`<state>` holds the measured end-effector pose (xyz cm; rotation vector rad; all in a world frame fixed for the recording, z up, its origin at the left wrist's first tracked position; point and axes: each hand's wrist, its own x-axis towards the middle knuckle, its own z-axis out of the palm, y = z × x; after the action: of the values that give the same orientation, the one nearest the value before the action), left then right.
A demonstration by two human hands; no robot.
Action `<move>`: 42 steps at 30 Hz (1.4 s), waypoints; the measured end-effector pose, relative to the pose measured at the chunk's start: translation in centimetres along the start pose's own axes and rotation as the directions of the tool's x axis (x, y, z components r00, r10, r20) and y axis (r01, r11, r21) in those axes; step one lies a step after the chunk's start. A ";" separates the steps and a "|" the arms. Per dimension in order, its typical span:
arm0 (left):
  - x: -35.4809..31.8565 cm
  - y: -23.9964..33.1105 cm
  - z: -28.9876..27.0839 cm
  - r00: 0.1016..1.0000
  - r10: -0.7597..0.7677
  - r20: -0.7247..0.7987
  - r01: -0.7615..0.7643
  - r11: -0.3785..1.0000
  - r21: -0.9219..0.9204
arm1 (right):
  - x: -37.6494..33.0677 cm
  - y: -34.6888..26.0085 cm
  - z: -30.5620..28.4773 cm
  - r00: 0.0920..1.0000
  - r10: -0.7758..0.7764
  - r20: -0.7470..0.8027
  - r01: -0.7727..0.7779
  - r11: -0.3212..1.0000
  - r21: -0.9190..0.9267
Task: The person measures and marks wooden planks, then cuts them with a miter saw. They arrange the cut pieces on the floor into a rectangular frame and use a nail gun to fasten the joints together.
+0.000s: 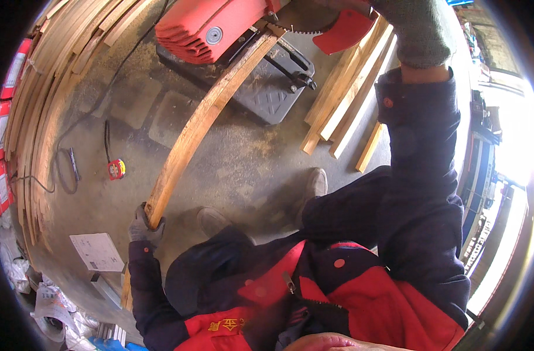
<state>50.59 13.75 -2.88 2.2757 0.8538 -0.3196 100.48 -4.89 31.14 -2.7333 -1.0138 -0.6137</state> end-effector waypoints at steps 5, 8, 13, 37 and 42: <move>0.1 -0.1 0.0 1.000 0.019 -0.020 -0.018 0.998 0.058 | -2.2 4.7 2.9 0.962 -0.221 -0.158 0.251 0.946 0.206; 0.8 -0.3 0.6 1.000 -0.009 -0.026 0.011 0.996 0.091 | -4.4 6.4 4.5 0.931 -0.254 -0.262 0.303 0.939 0.164; 1.2 -1.1 1.5 0.998 -0.051 -0.030 0.055 0.986 0.158 | -5.6 5.9 4.0 0.943 -0.258 -0.211 0.293 0.943 0.155; 1.3 -1.4 1.9 0.997 -0.072 -0.037 0.077 0.986 0.146 | -0.3 6.5 4.8 0.719 -0.485 0.498 -0.306 0.423 0.853; 1.1 -1.6 2.0 0.997 -0.051 -0.050 0.058 0.988 0.141 | -3.8 10.6 9.9 0.797 -0.336 0.501 -0.170 0.672 0.721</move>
<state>50.38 13.87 -5.69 2.4024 0.9457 -0.3637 107.98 -12.27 20.48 -2.1030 -1.1658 0.6406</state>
